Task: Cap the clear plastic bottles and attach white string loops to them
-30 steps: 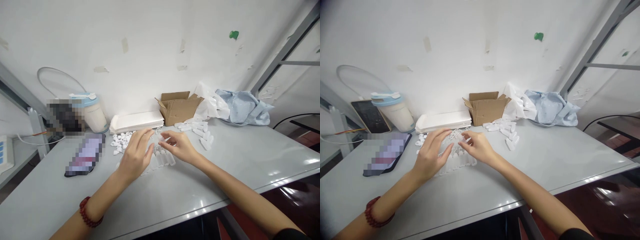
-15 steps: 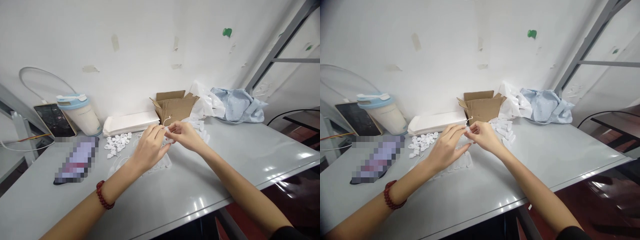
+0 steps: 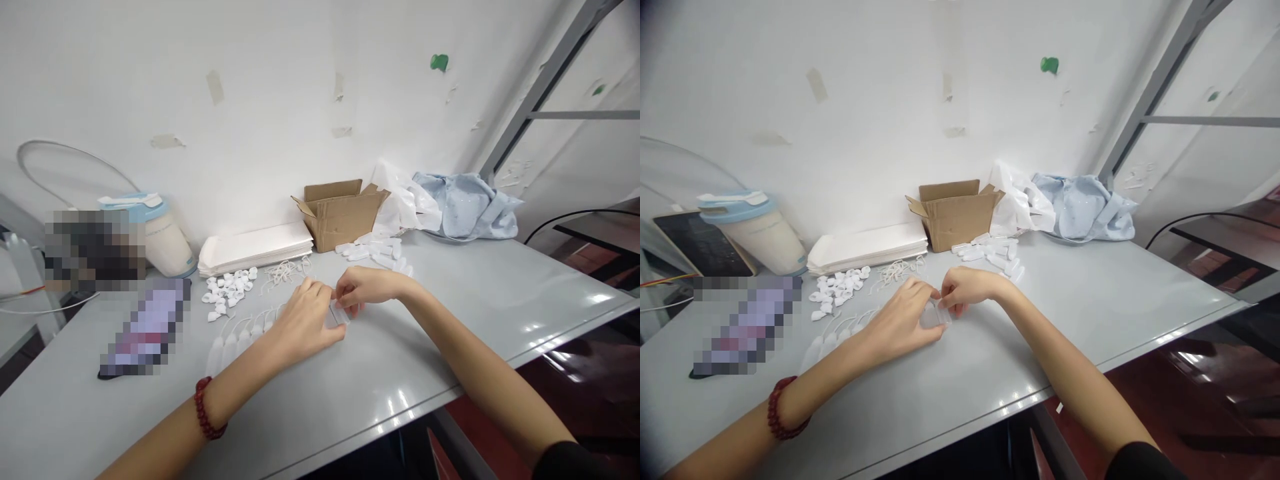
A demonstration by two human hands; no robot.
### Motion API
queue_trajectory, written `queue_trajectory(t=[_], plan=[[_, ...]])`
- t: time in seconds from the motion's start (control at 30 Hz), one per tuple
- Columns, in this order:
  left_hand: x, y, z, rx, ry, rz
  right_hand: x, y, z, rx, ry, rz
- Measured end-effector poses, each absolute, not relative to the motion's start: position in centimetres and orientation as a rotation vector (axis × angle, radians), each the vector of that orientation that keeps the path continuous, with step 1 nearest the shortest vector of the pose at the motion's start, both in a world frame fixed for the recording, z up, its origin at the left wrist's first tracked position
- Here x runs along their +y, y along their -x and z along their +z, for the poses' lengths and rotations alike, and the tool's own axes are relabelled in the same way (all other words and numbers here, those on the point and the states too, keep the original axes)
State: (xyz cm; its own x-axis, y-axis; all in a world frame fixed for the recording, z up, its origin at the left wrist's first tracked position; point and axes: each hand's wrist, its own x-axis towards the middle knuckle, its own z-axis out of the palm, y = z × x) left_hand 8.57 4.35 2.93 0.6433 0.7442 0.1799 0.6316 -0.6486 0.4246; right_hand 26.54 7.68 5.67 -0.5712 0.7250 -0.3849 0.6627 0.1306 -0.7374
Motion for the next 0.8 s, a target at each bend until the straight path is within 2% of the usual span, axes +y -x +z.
queue_trajectory(t=[0.4, 0.8], plan=[[4.4, -7.4, 2.9, 1.069, -2.558, 0.334, 8.4, -26.5, 4.6, -2.312, 1.463, 1.404], [4.5, -7.7, 2.2, 1.147, -2.569, 0.349, 8.2, -26.4, 4.7, -2.219, 1.474, 1.463]])
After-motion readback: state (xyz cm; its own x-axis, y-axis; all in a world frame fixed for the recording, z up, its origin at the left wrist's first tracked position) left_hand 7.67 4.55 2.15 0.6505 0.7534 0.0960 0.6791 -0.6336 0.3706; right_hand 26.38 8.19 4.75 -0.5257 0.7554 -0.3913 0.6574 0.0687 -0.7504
